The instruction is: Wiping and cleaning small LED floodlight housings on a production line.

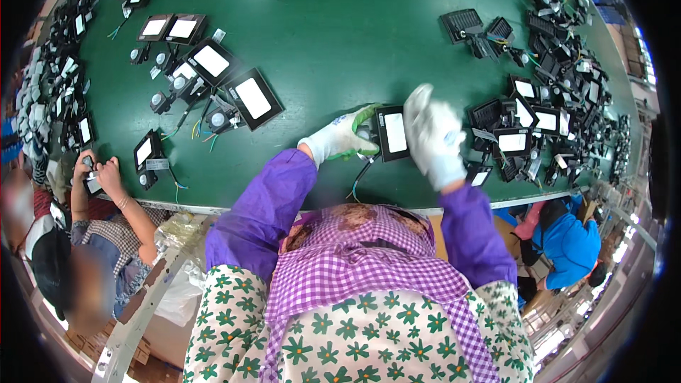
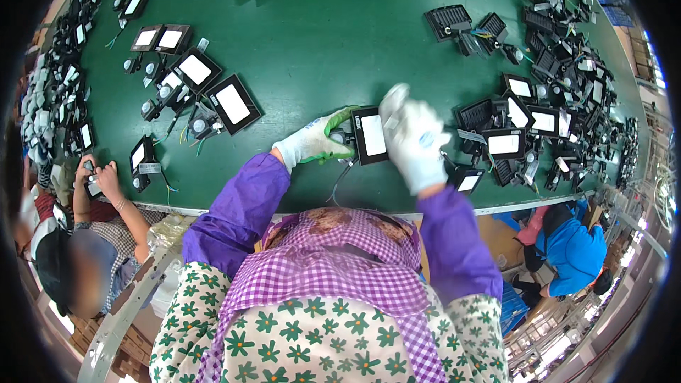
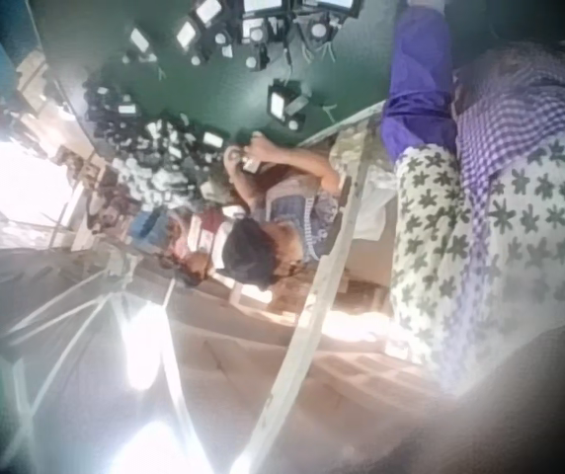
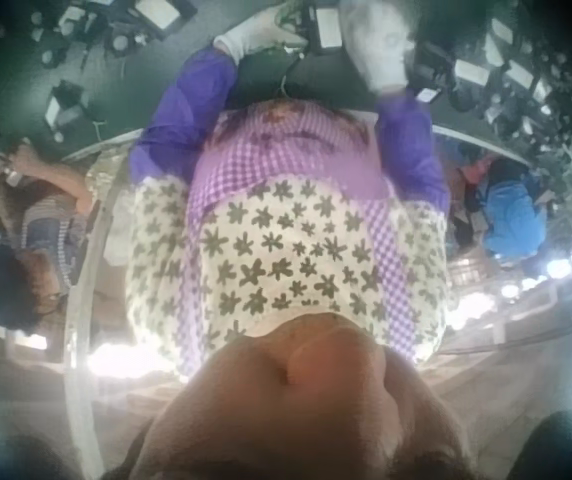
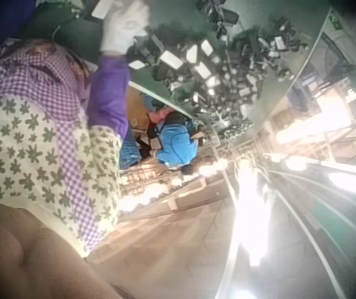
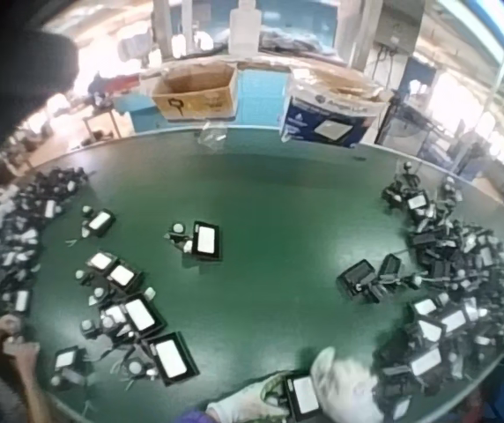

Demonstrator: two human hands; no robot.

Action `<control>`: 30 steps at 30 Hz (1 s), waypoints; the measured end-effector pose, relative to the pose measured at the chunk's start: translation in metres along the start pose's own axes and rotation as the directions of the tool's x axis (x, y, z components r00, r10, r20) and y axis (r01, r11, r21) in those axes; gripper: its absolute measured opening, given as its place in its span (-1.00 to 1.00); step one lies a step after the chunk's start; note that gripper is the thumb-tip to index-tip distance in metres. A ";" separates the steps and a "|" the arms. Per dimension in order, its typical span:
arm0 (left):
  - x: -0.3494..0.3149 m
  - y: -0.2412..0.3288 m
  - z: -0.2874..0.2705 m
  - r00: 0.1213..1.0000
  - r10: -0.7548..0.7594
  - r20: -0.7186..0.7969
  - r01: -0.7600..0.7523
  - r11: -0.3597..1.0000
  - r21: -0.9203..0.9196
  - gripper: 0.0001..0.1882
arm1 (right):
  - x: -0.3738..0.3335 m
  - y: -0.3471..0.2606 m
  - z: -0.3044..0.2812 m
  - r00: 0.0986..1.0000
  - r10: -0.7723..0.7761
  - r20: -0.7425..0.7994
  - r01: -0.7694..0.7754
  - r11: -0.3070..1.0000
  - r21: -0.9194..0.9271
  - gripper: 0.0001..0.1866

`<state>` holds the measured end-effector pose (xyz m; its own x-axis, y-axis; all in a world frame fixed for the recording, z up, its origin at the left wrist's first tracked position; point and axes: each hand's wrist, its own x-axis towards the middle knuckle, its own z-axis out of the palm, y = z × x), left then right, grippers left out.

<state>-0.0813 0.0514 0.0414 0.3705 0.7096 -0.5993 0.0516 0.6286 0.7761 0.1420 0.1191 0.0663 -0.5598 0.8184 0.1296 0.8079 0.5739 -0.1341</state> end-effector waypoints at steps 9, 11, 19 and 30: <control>0.008 -0.002 0.010 0.999 0.031 -0.007 -0.030 0.994 0.109 -0.13 | 0.054 -0.054 0.010 0.952 0.165 0.257 -0.226 0.946 0.231 -0.71; 0.007 -0.006 0.012 0.997 0.005 -0.076 0.001 0.997 0.076 -0.13 | 0.045 -0.053 0.010 0.973 0.098 0.207 -0.135 0.975 0.175 -0.70; 0.019 -0.029 0.017 0.978 0.201 -0.054 -0.196 0.977 0.080 0.00 | -0.013 -0.051 -0.014 0.925 0.210 0.318 -0.288 0.931 0.224 -0.70; -0.050 0.085 -0.087 0.913 -0.067 -0.403 0.388 0.454 0.802 0.08 | -0.013 0.028 0.022 0.879 0.376 0.293 -0.454 0.847 0.276 -0.68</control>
<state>-0.1758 0.0967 0.1200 -0.0395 0.7339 -0.6781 0.9112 0.3050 0.2770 0.1678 0.1253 0.0394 -0.2425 0.9438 -0.2245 0.8877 0.1226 -0.4437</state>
